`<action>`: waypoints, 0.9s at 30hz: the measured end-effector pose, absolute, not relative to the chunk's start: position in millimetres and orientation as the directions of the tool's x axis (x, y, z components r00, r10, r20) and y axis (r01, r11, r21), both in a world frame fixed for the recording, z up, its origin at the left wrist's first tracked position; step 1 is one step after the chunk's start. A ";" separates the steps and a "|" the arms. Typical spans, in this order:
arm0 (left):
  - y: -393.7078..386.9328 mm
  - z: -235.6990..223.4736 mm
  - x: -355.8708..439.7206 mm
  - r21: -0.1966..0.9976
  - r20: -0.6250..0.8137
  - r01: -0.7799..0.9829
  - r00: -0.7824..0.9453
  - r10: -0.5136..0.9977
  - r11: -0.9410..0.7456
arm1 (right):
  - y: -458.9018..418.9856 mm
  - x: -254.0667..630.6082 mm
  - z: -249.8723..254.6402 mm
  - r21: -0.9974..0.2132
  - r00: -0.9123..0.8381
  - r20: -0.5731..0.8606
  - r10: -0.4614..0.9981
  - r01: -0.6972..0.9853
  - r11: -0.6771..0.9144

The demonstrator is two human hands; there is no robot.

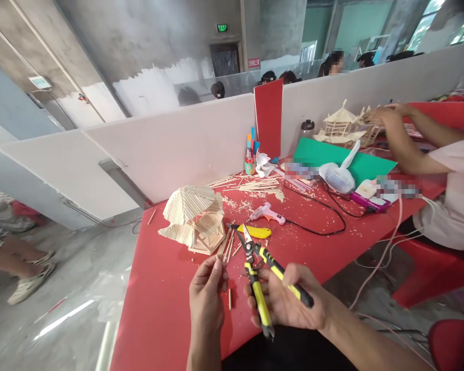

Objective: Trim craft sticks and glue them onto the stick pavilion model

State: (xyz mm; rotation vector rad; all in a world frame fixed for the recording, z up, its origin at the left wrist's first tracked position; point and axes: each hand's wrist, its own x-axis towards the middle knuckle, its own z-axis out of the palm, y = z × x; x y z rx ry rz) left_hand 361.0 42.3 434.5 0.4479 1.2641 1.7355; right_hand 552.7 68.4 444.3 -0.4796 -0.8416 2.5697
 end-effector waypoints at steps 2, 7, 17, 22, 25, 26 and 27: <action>38.6 439.6 357.4 0.879 -0.228 -0.475 -0.508 0.831 -0.049 | 63.6 547.3 450.7 -0.639 -0.875 -0.205 0.438 -0.219 -0.737; 32.9 446.1 352.1 0.854 -0.258 -0.521 -0.457 0.851 -0.021 | 65.7 542.2 451.9 -0.848 -0.746 -0.346 0.570 -0.012 -0.530; 28.2 439.3 344.0 0.999 0.004 -0.047 -0.428 0.904 -0.027 | 69.9 544.5 433.2 -0.769 -0.665 -0.029 0.746 0.492 0.408; 26.1 441.2 341.5 0.986 0.052 0.167 -0.423 0.905 0.021 | 70.2 540.8 434.4 -0.688 -0.678 -0.021 0.734 0.543 0.481; 25.2 439.5 339.4 0.971 0.068 0.236 -0.431 0.900 0.039 | 71.1 539.8 433.0 -0.678 -0.682 -0.029 0.731 0.551 0.487; 25.0 438.3 338.5 0.965 0.074 0.260 -0.426 0.902 0.043 | 71.2 539.7 432.1 -0.678 -0.680 -0.030 0.733 0.552 0.486; 24.8 437.0 337.5 0.958 0.080 0.282 -0.418 0.905 0.045 | 71.4 539.7 431.0 -0.678 -0.680 -0.027 0.733 0.552 0.486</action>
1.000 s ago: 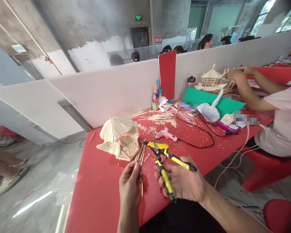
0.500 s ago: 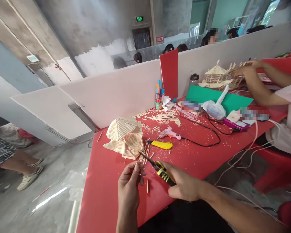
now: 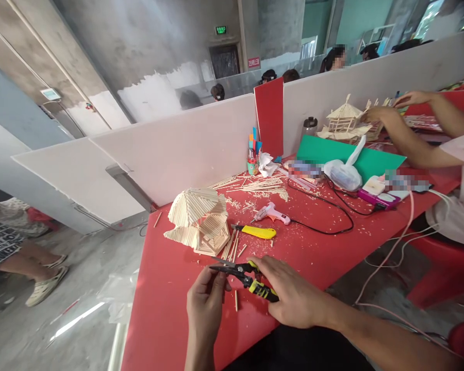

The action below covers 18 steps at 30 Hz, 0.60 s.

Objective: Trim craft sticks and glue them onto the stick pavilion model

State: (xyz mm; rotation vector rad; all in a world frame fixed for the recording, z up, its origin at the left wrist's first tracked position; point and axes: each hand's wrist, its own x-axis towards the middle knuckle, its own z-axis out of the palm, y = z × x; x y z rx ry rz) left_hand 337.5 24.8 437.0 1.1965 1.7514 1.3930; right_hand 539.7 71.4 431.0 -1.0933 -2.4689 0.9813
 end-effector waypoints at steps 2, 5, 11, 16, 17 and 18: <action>24.5 433.9 335.6 0.947 0.102 0.319 -0.401 0.910 0.034 | 71.4 539.6 428.3 -0.677 -0.682 -0.021 0.731 0.548 0.491; 24.3 429.6 333.5 0.932 0.144 0.364 -0.384 0.912 0.006 | 71.0 538.5 423.9 -0.672 -0.688 -0.023 0.725 0.548 0.498; 23.2 431.9 333.5 0.912 0.200 0.409 -0.400 0.894 -0.021 | 69.8 534.1 419.0 -0.679 -0.677 0.053 0.734 0.515 0.524; 19.3 444.8 338.9 0.893 0.216 0.449 -0.428 0.877 -0.001 | 69.0 533.2 416.4 -0.709 -0.669 0.095 0.737 0.474 0.522; 18.4 447.3 340.2 0.890 0.211 0.455 -0.437 0.874 0.012 | 68.7 533.3 415.5 -0.711 -0.670 0.095 0.737 0.472 0.521; 17.6 449.3 341.4 0.887 0.208 0.461 -0.441 0.873 0.022 | 68.3 533.5 414.6 -0.713 -0.670 0.095 0.736 0.470 0.520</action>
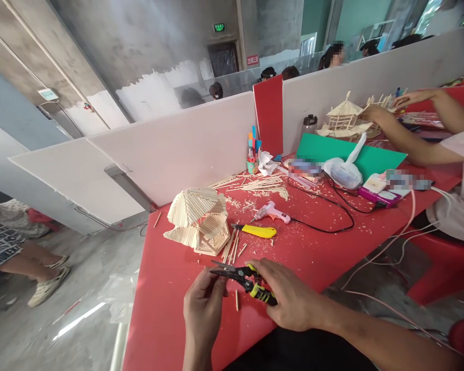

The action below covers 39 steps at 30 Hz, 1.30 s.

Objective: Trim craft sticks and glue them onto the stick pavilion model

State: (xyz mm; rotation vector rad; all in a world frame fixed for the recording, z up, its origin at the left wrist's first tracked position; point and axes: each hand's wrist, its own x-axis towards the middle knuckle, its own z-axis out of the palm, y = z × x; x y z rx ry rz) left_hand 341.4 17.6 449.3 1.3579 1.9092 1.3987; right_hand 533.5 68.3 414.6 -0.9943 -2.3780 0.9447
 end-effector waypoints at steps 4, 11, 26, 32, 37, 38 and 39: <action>16.6 452.3 343.5 0.875 0.207 0.483 -0.431 0.878 0.030 | 67.3 534.5 413.2 -0.713 -0.672 0.107 0.733 0.462 0.528; 18.6 450.3 344.2 0.880 0.205 0.474 -0.437 0.876 0.031 | 68.2 535.1 415.9 -0.709 -0.677 0.090 0.730 0.471 0.524; 18.9 447.1 343.3 0.936 0.099 0.349 -0.373 0.922 0.041 | 66.0 537.9 401.6 -0.752 -0.650 0.139 0.747 0.422 0.507; 24.8 436.2 330.1 0.983 0.016 0.179 -0.219 0.976 0.024 | 65.5 539.7 395.5 -0.738 -0.659 0.178 0.731 0.402 0.542; 24.9 426.7 330.1 0.994 -0.099 0.024 -0.206 0.973 0.106 | 61.0 538.7 391.2 -0.739 -0.640 0.188 0.745 0.407 0.537; 24.9 425.2 330.6 0.993 -0.113 0.003 -0.208 0.972 0.117 | 61.1 538.7 391.1 -0.740 -0.637 0.181 0.749 0.414 0.531; 25.0 424.0 331.1 0.992 -0.125 -0.014 -0.211 0.970 0.124 | 61.7 539.0 391.3 -0.740 -0.634 0.173 0.753 0.421 0.524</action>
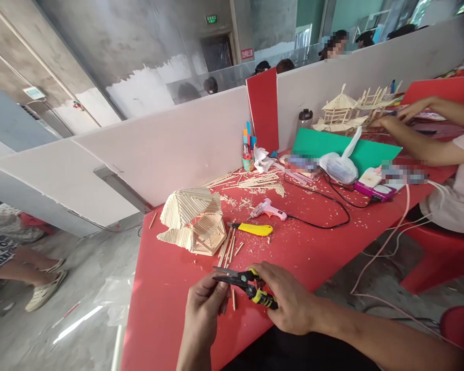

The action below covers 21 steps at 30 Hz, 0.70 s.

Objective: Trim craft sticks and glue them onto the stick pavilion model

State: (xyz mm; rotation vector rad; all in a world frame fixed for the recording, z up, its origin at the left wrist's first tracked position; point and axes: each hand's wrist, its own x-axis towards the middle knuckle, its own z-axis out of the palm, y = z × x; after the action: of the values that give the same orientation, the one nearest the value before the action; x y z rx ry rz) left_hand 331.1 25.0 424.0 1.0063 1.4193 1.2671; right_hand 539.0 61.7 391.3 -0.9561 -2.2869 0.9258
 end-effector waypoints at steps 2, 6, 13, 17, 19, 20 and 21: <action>25.7 422.7 331.7 0.990 -0.139 -0.038 -0.217 0.966 0.134 | 63.9 539.9 392.4 -0.743 -0.640 0.149 0.754 0.430 0.512; 28.0 424.8 330.4 0.984 -0.172 -0.078 -0.167 0.971 0.161 | 68.8 541.9 394.3 -0.737 -0.671 0.147 0.726 0.416 0.534; 31.8 429.0 328.7 0.949 -0.261 -0.195 -0.052 0.964 0.246 | 67.2 540.5 387.5 -0.716 -0.671 0.202 0.713 0.396 0.575; 31.9 426.4 330.5 0.934 -0.290 -0.229 -0.033 0.956 0.276 | 66.4 540.3 384.7 -0.707 -0.666 0.180 0.724 0.424 0.566; 31.4 425.2 331.0 0.930 -0.298 -0.233 -0.029 0.954 0.283 | 66.4 540.7 385.7 -0.704 -0.665 0.165 0.729 0.438 0.559; 31.1 424.7 331.0 0.929 -0.300 -0.236 -0.027 0.954 0.285 | 66.4 541.0 386.6 -0.704 -0.664 0.159 0.730 0.443 0.556; 30.9 424.1 330.8 0.928 -0.301 -0.240 -0.025 0.953 0.286 | 66.3 541.3 387.7 -0.704 -0.665 0.155 0.731 0.445 0.554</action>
State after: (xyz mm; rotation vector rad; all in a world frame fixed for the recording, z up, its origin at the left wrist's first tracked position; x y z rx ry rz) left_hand 330.8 30.9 424.1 0.7892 1.2057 1.1318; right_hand 541.3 66.3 387.7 -0.9520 -2.3583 0.8933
